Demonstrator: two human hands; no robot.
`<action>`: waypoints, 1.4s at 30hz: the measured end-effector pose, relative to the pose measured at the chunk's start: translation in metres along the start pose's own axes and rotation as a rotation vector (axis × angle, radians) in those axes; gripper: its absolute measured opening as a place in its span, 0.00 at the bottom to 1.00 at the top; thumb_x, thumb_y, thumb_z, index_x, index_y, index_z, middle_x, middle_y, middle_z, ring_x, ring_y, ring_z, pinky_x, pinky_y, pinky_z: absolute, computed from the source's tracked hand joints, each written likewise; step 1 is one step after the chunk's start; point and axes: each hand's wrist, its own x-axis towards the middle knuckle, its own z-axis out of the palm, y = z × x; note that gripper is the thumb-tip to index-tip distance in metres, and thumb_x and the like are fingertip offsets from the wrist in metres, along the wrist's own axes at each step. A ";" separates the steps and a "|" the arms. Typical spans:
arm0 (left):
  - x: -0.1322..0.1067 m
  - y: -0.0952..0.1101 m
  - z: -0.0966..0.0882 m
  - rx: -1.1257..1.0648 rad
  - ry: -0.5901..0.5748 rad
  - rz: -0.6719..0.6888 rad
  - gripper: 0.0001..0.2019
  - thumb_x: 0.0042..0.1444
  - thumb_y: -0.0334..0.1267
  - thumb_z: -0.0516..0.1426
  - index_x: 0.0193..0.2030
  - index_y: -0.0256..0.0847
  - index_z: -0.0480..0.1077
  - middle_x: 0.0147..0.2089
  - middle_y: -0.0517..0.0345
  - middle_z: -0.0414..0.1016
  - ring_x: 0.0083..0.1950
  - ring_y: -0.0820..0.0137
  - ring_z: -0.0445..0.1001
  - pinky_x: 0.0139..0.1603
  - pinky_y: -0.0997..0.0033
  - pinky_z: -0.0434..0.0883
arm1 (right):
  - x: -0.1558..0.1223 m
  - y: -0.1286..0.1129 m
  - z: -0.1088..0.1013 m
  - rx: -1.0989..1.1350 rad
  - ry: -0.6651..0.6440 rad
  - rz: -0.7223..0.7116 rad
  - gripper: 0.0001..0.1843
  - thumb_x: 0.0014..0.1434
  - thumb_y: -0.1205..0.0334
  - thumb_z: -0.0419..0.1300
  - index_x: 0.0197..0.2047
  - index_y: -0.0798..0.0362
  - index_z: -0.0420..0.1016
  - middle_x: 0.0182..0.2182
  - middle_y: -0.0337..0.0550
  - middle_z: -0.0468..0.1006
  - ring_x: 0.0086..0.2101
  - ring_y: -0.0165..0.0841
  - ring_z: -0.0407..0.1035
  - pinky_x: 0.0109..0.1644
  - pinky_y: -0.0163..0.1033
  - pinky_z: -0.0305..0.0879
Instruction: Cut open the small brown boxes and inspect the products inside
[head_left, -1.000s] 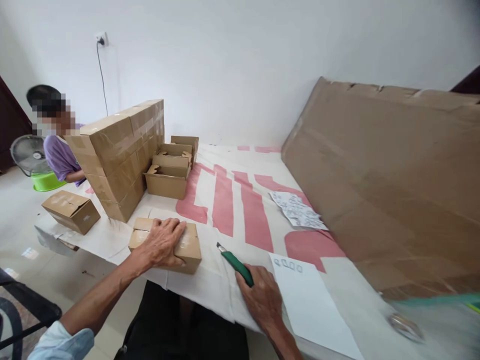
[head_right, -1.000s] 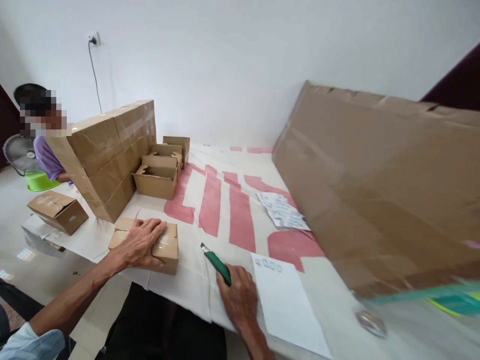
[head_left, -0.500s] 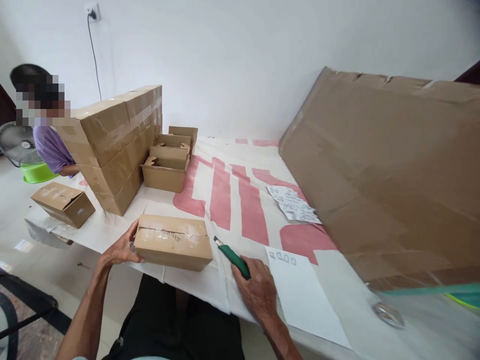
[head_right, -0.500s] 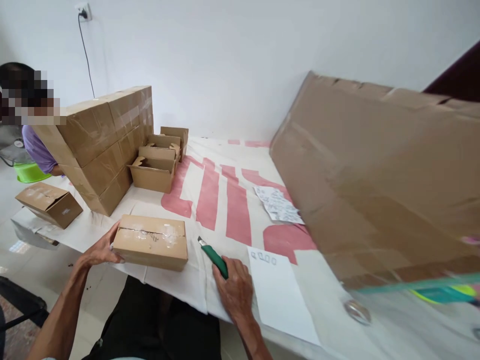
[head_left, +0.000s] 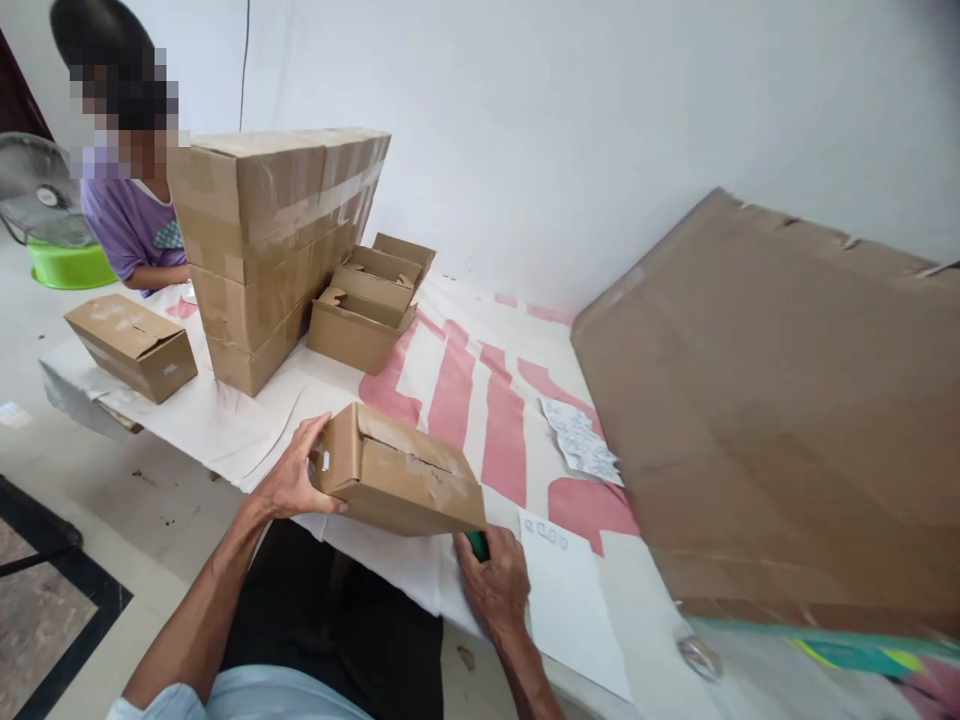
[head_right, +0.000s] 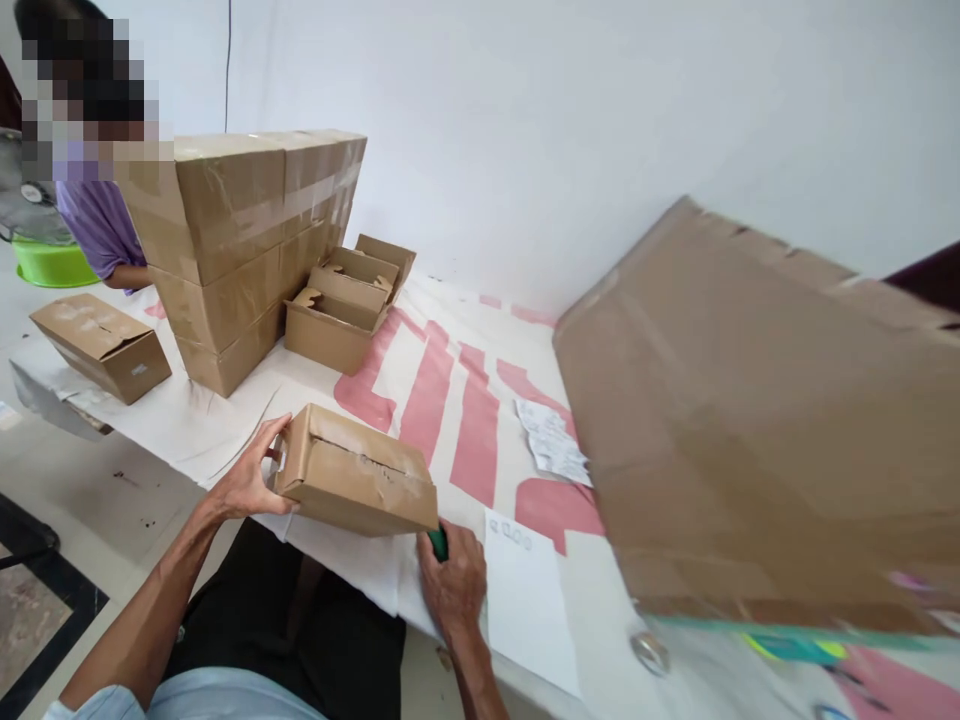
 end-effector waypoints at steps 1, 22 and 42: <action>0.000 0.002 0.003 0.015 0.018 0.019 0.62 0.36 0.42 0.77 0.77 0.45 0.52 0.74 0.40 0.56 0.74 0.44 0.60 0.70 0.42 0.68 | 0.000 -0.001 -0.001 -0.004 -0.008 0.012 0.25 0.71 0.40 0.50 0.45 0.52 0.75 0.37 0.50 0.76 0.40 0.45 0.68 0.46 0.48 0.64; -0.002 0.030 0.009 0.162 0.267 0.150 0.47 0.45 0.39 0.74 0.72 0.45 0.62 0.70 0.42 0.67 0.71 0.45 0.64 0.71 0.39 0.65 | 0.122 -0.114 -0.104 0.299 0.172 -0.011 0.16 0.67 0.54 0.53 0.43 0.51 0.81 0.41 0.51 0.82 0.45 0.44 0.76 0.53 0.50 0.72; 0.013 -0.033 0.003 -0.078 -0.113 0.016 0.63 0.41 0.39 0.73 0.81 0.49 0.44 0.77 0.41 0.52 0.77 0.43 0.56 0.68 0.43 0.69 | 0.077 -0.073 -0.055 0.839 -0.223 0.634 0.36 0.55 0.32 0.66 0.52 0.54 0.84 0.51 0.52 0.85 0.51 0.50 0.78 0.46 0.51 0.80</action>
